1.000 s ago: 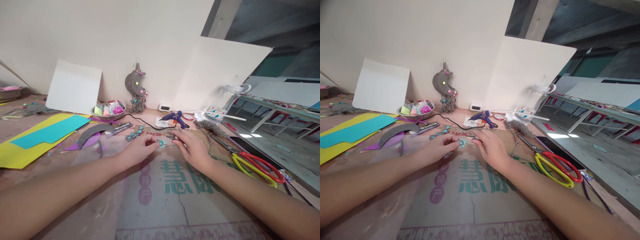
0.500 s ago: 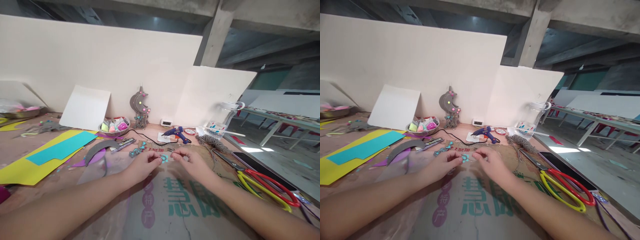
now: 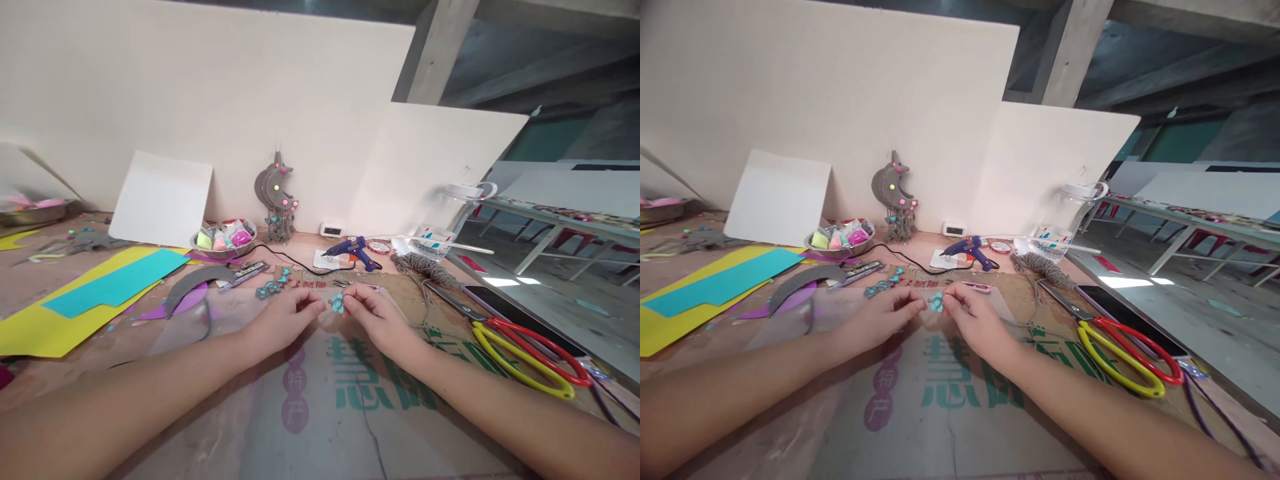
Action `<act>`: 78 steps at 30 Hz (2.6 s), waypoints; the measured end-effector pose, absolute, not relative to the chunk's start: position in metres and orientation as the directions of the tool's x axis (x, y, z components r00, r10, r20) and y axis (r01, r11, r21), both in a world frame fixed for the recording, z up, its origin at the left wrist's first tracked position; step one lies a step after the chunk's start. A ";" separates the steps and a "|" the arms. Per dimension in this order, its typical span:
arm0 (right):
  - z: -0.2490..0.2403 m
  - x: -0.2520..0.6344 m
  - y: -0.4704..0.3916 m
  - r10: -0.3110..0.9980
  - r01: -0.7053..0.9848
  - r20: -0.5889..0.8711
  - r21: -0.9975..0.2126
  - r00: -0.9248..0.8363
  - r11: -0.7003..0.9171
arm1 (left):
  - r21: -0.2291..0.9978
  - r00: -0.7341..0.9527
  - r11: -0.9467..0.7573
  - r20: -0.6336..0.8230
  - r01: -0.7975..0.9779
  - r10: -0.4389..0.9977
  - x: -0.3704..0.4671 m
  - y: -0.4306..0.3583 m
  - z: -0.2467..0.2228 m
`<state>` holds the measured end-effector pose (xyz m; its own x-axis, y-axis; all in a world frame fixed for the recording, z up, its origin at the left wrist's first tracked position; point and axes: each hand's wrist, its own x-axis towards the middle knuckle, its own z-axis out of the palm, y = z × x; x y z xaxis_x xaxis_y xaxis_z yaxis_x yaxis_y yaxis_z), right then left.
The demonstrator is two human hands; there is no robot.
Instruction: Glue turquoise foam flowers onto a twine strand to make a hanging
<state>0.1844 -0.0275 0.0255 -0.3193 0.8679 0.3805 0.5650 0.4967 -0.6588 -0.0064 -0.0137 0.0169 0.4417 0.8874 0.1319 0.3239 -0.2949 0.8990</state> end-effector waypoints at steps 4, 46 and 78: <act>0.027 0.182 -0.031 0.854 0.611 0.369 -0.597 -0.368 0.521 | 0.896 0.342 -0.336 0.231 0.291 0.911 -0.009 -0.010 0.017; 0.037 0.196 -0.011 0.875 0.636 0.422 -0.613 -0.238 0.469 | 0.861 0.453 -0.360 0.177 0.359 0.874 -0.009 -0.015 0.017; 0.036 0.254 0.105 0.977 0.796 0.214 -0.594 0.015 0.118 | 0.986 0.421 -0.119 0.060 0.114 0.905 -0.009 -0.004 0.005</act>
